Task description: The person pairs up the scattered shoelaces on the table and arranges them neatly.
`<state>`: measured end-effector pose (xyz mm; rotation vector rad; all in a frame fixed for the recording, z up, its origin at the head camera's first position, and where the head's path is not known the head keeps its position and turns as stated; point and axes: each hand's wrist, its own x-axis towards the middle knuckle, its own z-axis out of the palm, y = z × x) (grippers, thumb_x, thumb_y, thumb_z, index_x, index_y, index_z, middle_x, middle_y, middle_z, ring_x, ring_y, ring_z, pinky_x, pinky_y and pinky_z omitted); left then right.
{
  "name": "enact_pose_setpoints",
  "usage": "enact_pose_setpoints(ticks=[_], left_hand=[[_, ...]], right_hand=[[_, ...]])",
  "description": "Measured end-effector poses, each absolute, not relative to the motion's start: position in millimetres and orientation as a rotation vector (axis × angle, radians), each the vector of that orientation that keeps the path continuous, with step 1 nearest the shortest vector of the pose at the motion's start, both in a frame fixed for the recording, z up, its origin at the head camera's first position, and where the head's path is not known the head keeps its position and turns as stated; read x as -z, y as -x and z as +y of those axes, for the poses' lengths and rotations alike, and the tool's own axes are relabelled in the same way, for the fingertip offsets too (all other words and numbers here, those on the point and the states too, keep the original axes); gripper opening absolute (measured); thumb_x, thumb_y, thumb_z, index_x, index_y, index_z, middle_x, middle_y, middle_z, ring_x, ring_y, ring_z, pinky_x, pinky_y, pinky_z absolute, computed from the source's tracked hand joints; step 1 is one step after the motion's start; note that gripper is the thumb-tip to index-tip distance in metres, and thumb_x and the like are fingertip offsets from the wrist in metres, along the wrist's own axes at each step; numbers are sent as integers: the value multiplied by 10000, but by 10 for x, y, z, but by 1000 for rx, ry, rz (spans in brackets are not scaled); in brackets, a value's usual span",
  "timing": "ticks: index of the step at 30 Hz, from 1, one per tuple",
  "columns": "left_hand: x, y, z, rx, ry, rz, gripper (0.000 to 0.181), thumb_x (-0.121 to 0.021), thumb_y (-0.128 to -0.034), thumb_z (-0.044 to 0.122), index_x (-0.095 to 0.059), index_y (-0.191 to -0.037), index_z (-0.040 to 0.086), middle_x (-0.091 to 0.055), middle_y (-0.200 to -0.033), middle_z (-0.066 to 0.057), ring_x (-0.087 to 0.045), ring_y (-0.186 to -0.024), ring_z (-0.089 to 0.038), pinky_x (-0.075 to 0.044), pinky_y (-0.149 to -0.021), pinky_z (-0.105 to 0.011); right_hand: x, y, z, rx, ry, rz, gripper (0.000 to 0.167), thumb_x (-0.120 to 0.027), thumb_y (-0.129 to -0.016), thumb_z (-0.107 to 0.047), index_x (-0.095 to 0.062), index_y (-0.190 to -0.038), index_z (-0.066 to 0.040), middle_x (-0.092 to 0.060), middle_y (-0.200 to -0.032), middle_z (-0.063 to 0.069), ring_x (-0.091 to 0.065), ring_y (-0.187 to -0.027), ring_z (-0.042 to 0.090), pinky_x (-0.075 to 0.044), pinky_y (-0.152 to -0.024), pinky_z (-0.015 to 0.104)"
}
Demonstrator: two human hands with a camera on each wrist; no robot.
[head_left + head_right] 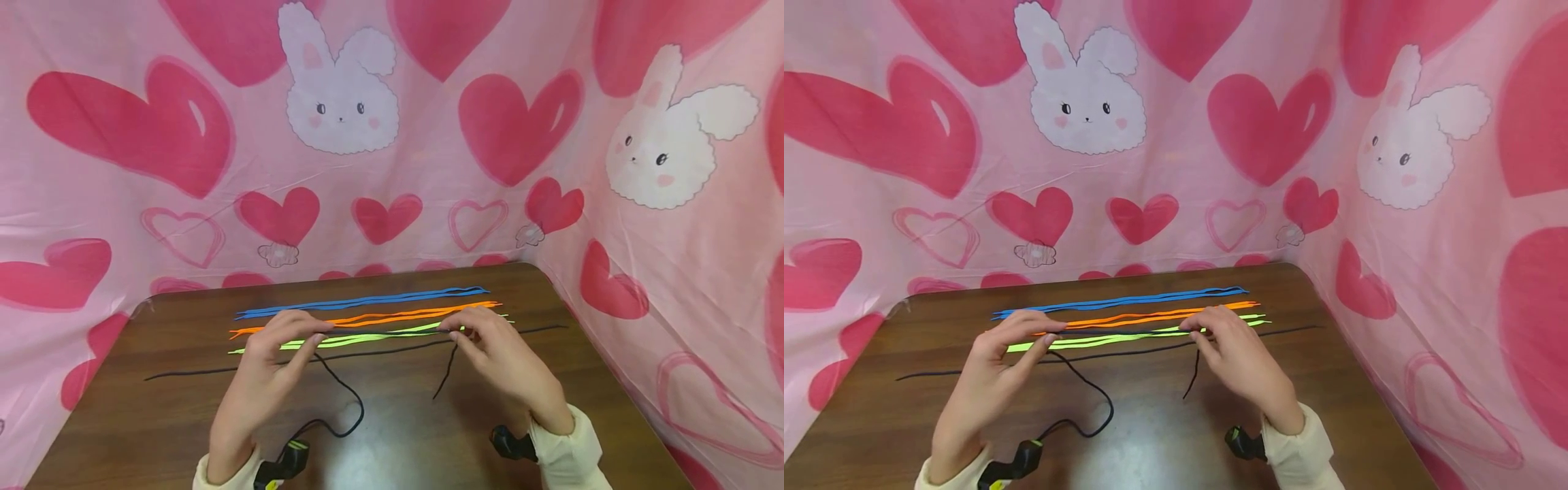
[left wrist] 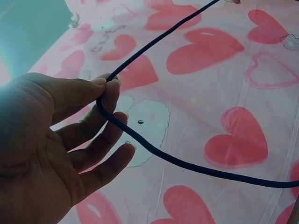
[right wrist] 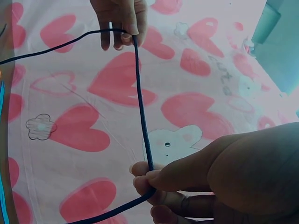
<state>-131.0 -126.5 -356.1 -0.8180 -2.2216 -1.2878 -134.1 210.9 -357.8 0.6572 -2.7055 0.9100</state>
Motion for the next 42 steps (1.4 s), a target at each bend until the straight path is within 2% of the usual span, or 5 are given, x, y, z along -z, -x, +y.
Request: enact_pose_setpoints(ticks=[13, 21, 33, 38, 42], left_hand=[[3566, 1303, -1259, 1271, 768, -2231, 319, -748, -869, -56, -781, -1089, 173, -720, -1014, 41, -618, -1001, -92, -458, -886, -153], [3593, 1291, -1324, 1190, 794, -2263, 309, -789, -831, -44, -784, -1048, 176, -718, -933, 112, -642, -913, -65, -465, -837, -149], [3666, 1269, -1503, 1101, 878, -2302, 319, -804, -786, -75, -768, -974, 180, -719, -927, 102, -631, -911, -53, -442, -852, -126], [3711, 1273, -1592, 1053, 900, -2311, 320, -813, -781, -60, -774, -979, 188, -700, -906, 122, -608, -891, -39, -435, -829, -131], [3758, 1271, -1665, 1004, 908, -2328, 346, -818, -761, -73, -776, -970, 200, -674, -889, 156, -584, -875, -25, -437, -795, -142]], right_hand=[[3571, 1362, 2101, -900, -694, -2724, 69, -717, -954, -145, -736, -1003, -189, -674, -925, -112, -561, -838, 65, -511, -768, 294], [3591, 1383, 2185, -963, -680, -2776, 30, -716, -962, -196, -740, -962, -215, -633, -834, -166, -537, -746, 39, -486, -696, 256], [3673, 1424, 2337, -913, -713, -2679, 92, -747, -912, -73, -755, -990, -121, -673, -887, -95, -535, -778, 47, -500, -700, 270], [3706, 1427, 2414, -886, -674, -2663, 143, -737, -908, -26, -751, -998, -137, -695, -945, -56, -515, -794, 66, -490, -689, 287], [3722, 1419, 2478, -894, -657, -2686, 143, -733, -908, -15, -743, -992, -131, -649, -883, -78, -502, -784, 74, -475, -682, 266]])
